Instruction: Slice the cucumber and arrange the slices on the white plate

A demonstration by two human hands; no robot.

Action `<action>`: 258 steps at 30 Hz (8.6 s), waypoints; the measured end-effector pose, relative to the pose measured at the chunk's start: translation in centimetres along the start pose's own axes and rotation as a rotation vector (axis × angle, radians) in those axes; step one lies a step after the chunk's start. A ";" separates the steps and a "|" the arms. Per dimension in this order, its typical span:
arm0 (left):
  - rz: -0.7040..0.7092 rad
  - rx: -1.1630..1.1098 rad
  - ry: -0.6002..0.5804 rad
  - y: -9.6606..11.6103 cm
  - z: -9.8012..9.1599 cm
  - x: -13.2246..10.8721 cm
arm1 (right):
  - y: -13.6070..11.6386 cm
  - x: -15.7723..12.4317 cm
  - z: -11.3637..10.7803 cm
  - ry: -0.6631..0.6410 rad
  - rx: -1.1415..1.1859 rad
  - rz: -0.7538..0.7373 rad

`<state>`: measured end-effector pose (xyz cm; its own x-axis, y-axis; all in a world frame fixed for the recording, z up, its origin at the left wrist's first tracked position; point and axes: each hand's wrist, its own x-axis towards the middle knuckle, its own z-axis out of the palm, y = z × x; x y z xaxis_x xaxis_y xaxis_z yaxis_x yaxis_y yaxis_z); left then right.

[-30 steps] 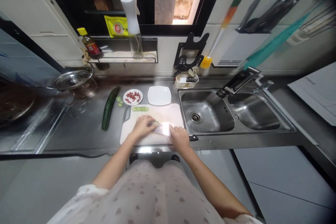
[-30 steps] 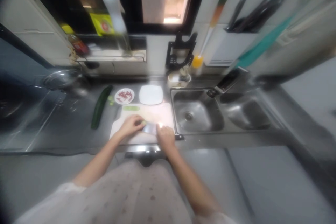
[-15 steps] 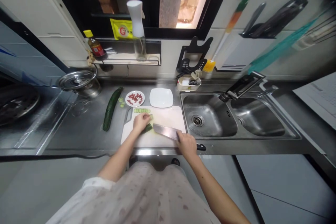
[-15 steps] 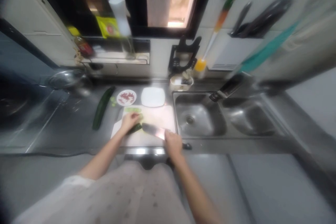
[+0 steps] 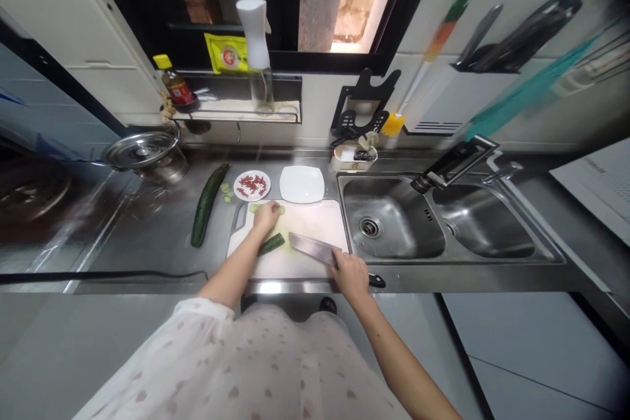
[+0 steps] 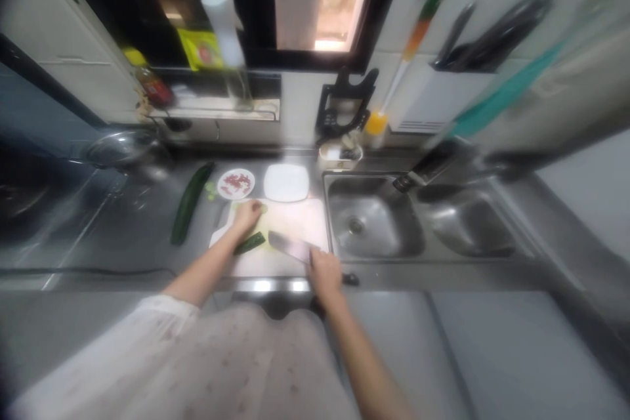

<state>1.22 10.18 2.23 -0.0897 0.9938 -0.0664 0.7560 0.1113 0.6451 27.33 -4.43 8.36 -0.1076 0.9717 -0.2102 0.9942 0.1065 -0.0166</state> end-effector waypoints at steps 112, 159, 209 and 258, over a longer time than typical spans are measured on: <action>0.416 -0.019 0.207 -3.5 1.1 -10.8 | -8.5 1.4 -3.1 -0.330 0.165 -0.144; 0.412 -0.015 0.188 -3.5 1.0 -10.6 | -9.1 3.2 -1.9 -0.338 0.179 -0.162; 0.423 -0.018 0.192 -3.8 1.2 -10.5 | -10.0 4.4 -0.1 -0.271 0.192 -0.162; 0.416 -0.024 0.200 -3.9 1.3 -10.6 | -11.7 6.1 -0.2 -0.254 0.253 -0.148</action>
<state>0.11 -0.74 -0.56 0.0932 0.9326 0.3486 0.7393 -0.2993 0.6032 15.08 0.27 7.48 -0.2768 0.8630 -0.4226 0.9415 0.1555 -0.2991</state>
